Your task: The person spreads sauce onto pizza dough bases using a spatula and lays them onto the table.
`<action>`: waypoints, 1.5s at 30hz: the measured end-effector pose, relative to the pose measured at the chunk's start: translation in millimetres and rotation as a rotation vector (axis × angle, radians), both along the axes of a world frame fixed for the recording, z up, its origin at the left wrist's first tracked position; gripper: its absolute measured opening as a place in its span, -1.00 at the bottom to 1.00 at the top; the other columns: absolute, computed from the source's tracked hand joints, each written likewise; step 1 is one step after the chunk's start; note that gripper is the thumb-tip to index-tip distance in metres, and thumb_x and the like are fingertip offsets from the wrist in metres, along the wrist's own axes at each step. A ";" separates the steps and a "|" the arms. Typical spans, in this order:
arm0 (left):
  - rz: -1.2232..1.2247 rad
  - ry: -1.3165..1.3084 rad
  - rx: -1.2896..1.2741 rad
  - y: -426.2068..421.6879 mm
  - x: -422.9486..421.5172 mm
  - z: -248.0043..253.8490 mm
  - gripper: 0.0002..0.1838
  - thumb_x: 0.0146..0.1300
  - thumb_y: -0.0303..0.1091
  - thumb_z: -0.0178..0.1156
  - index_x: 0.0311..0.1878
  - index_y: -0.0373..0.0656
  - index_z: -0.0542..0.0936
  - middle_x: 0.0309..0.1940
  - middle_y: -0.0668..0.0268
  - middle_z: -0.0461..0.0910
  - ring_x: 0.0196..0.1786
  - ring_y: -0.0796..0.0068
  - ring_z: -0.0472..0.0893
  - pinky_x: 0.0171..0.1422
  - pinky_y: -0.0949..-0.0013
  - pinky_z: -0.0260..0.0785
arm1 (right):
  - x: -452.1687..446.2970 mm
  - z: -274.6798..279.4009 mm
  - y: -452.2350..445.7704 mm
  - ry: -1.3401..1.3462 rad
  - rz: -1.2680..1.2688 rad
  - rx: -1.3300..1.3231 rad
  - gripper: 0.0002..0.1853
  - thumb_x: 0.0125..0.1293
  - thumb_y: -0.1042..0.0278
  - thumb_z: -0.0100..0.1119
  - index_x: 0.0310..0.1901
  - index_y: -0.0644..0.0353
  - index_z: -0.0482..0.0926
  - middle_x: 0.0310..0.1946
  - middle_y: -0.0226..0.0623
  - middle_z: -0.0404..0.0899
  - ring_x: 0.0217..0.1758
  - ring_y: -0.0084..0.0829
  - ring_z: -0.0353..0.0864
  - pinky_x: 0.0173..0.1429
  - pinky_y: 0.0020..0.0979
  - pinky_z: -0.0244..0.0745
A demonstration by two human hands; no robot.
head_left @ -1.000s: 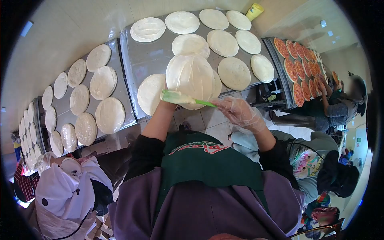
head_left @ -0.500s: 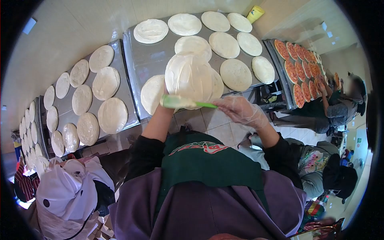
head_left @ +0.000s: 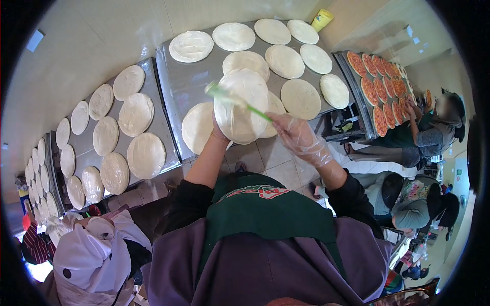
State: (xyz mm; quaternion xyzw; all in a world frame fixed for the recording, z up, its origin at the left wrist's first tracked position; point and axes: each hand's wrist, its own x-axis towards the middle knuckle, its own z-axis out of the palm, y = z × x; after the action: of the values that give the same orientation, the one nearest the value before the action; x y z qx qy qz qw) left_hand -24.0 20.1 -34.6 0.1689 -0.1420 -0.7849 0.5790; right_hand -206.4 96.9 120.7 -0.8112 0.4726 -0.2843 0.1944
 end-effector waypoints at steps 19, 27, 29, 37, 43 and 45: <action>-0.012 0.042 -0.130 -5.3 7.9 -27.2 -0.49 0.41 -0.12 -0.13 0.33 -0.14 0.28 0.18 0.16 0.44 0.15 0.24 0.51 0.20 0.12 0.44 | 4.9 21.2 -18.3 -0.018 -0.002 0.226 -0.74 0.37 0.39 -0.01 0.00 0.27 0.55 -0.25 0.07 0.61 -0.26 -0.15 0.64 -0.15 -0.31 0.48; -0.178 0.153 -0.042 -7.3 15.5 -30.0 -0.49 0.40 -0.09 -0.11 0.33 -0.13 0.29 0.17 0.15 0.45 0.14 0.25 0.52 0.22 0.15 0.43 | -9.4 -2.3 -29.7 0.077 -0.178 0.209 -0.76 0.32 0.47 0.04 0.00 0.26 0.55 -0.26 0.02 0.62 -0.25 -0.16 0.64 -0.15 -0.30 0.51; -0.079 -0.171 -0.240 -12.4 17.4 -53.3 -0.41 0.36 -0.10 0.02 0.37 -0.13 0.20 0.21 0.20 0.41 0.18 0.33 0.47 0.24 0.24 0.40 | 3.0 -7.3 -19.7 -0.017 0.068 0.024 -0.75 0.31 0.47 0.05 0.00 0.25 0.55 -0.29 0.00 0.62 -0.25 -0.12 0.64 -0.15 -0.30 0.52; 0.101 -0.225 -0.315 -0.7 26.4 -14.3 -0.38 0.38 -0.06 -0.04 0.40 -0.15 0.15 0.31 0.16 0.30 0.31 0.26 0.35 0.37 0.14 0.28 | 14.0 17.1 2.5 -0.024 0.096 0.361 -0.74 0.35 0.41 0.01 0.02 0.23 0.55 -0.39 -0.15 0.57 -0.40 -0.36 0.56 -0.28 -0.38 0.45; 0.241 -0.629 -0.461 3.6 60.2 -12.9 -0.39 0.38 -0.08 -0.02 0.40 -0.13 0.15 0.30 0.19 0.32 0.30 0.30 0.37 0.39 0.16 0.25 | -45.8 34.4 -6.3 -0.025 -0.376 0.383 -0.68 0.36 0.22 0.03 0.05 0.19 0.56 -0.20 -0.26 0.62 -0.17 -0.50 0.52 -0.01 -0.46 0.43; 0.217 -0.590 -0.438 2.4 67.2 -13.6 -0.39 0.38 -0.08 -0.03 0.40 -0.13 0.16 0.30 0.19 0.32 0.30 0.30 0.37 0.38 0.16 0.26 | -61.6 46.0 -8.5 0.016 -0.464 0.394 -0.68 0.35 0.23 0.04 0.04 0.19 0.56 -0.24 -0.30 0.61 -0.19 -0.54 0.50 -0.02 -0.48 0.42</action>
State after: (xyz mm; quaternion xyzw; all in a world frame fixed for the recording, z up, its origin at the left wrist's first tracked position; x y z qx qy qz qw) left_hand 43.2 22.5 -48.3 0.2737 -0.4481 -0.5879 0.6154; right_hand -268.0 88.4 166.8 -0.6302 0.6930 -0.2175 0.2742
